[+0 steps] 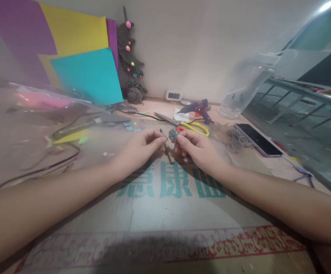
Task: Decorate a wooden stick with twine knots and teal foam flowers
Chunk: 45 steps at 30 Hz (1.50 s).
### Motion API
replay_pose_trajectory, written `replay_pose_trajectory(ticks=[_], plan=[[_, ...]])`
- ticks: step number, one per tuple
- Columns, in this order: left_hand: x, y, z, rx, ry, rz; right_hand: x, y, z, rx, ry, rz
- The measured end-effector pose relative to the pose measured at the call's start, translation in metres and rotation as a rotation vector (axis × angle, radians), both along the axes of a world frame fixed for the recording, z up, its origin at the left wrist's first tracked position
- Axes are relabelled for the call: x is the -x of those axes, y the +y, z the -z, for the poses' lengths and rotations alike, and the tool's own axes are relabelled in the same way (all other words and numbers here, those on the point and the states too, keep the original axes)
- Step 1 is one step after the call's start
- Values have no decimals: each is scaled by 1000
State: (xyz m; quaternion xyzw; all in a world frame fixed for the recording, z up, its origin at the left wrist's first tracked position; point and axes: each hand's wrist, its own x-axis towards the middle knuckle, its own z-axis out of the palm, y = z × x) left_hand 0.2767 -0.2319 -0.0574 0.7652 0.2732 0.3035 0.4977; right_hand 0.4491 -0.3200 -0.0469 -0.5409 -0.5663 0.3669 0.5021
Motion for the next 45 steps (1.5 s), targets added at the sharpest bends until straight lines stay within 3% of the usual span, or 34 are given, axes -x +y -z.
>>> replay_pose_trajectory(ticks=[11,16,24,31,40,45], plan=[[2,-3,-1,-57,7,68,0,0,2,21,38,-27],[2,-3,-2,-134,33,3,1,-1,2,41,4,-35],[-1,1,0,-77,-37,-42,-3,1,3,-25,2,-1],[2,-8,-6,-108,90,7,-7,2,-8,-144,-247,156],[3,-8,-3,-155,96,66,-15,0,-5,-423,-588,68],[2,-9,-3,-164,101,75,-15,-3,-4,-477,-699,9]])
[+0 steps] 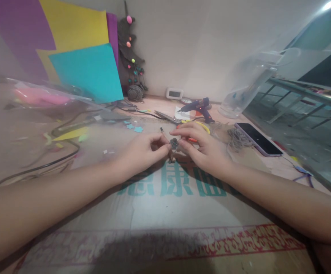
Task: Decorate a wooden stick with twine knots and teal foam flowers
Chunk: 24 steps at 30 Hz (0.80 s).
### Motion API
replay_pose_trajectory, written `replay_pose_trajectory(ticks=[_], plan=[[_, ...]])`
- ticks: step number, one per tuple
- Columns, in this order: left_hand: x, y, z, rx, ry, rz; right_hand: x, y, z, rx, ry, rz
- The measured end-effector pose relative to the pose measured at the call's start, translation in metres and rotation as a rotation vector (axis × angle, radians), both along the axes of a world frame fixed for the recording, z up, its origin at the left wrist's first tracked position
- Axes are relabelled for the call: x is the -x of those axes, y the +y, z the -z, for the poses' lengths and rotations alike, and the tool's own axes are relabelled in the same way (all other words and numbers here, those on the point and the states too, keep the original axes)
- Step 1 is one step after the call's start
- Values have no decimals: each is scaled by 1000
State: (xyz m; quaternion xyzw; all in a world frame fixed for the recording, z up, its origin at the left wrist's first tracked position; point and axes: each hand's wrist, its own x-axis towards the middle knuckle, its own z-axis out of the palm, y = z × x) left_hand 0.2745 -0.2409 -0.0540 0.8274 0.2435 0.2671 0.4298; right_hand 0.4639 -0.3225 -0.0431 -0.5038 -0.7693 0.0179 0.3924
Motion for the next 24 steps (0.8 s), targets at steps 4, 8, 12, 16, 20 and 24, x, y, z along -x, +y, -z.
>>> replay_pose_trajectory(ticks=[4,8,12,16,20,24], plan=[[0,0,-1,6,0,-2,-1,1,1,-37,-37,-40],[0,2,1,24,7,-7,-1,1,1,-28,-29,-36],[0,2,0,24,13,-8,2,-1,0,22,19,0],[1,0,-2,2,14,-35,1,0,1,104,238,88],[1,-1,-3,-21,14,-40,-1,4,0,222,320,131],[0,-1,-2,-79,46,-24,0,6,1,317,394,67]])
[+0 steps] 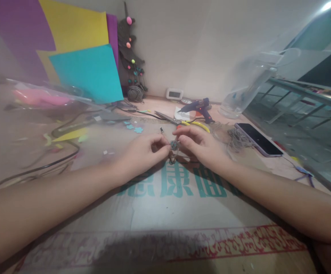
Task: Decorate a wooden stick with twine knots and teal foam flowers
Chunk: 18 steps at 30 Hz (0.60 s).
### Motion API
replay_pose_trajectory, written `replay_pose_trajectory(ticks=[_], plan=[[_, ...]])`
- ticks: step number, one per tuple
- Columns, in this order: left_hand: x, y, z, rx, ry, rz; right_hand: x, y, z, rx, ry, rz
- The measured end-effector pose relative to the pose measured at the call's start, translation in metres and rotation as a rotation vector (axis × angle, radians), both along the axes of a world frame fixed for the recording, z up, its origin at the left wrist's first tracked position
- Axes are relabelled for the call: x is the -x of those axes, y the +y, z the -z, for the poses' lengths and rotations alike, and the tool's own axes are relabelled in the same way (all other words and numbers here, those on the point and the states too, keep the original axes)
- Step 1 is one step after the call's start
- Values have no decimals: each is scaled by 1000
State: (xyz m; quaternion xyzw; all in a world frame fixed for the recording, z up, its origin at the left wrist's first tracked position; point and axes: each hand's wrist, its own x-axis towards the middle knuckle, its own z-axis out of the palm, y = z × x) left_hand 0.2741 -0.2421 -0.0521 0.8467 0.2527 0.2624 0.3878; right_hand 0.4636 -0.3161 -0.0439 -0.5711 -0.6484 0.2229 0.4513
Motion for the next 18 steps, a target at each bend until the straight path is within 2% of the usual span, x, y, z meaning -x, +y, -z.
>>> replay_pose_trajectory(ticks=[4,9,14,18], plan=[[0,0,0,-15,-8,15,2,-2,4,-76,1,-72],[1,1,-2,8,-53,47,1,-1,7,-21,83,-86],[1,5,0,65,-74,-67,1,1,7,25,169,-87],[-1,8,3,141,-120,-80,1,2,7,19,176,-81]])
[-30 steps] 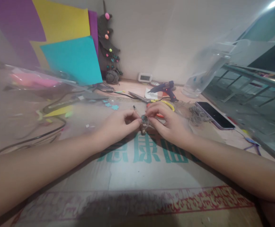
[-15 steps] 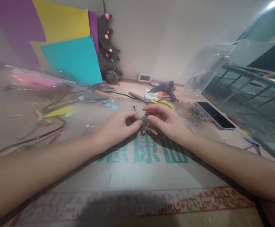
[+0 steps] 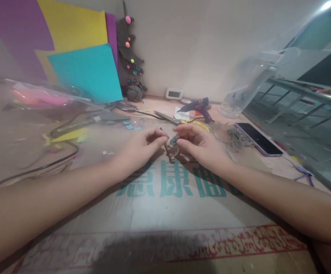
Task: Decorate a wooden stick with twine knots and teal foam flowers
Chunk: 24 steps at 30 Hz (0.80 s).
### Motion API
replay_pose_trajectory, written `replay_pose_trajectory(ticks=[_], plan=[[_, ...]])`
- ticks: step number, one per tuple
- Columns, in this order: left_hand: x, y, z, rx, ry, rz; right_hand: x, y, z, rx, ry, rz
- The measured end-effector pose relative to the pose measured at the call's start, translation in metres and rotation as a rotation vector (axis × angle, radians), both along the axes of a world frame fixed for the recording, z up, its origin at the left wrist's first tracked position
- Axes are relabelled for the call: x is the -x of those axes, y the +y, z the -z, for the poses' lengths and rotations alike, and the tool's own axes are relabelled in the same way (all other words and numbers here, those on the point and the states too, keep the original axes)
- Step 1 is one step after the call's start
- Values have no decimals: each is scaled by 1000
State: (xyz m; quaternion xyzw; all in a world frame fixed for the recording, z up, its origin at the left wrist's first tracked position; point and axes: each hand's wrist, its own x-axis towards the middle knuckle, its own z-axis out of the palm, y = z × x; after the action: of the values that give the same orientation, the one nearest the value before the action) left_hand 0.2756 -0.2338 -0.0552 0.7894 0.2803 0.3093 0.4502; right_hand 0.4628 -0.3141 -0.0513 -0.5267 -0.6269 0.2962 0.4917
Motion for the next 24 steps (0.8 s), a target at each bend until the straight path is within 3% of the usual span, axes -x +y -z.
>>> replay_pose_trajectory(ticks=[16,24], plan=[[-2,-4,3,128,-66,40,1,0,0,14,0,17],[-3,-4,4,100,-45,41,0,0,1,9,9,1]])
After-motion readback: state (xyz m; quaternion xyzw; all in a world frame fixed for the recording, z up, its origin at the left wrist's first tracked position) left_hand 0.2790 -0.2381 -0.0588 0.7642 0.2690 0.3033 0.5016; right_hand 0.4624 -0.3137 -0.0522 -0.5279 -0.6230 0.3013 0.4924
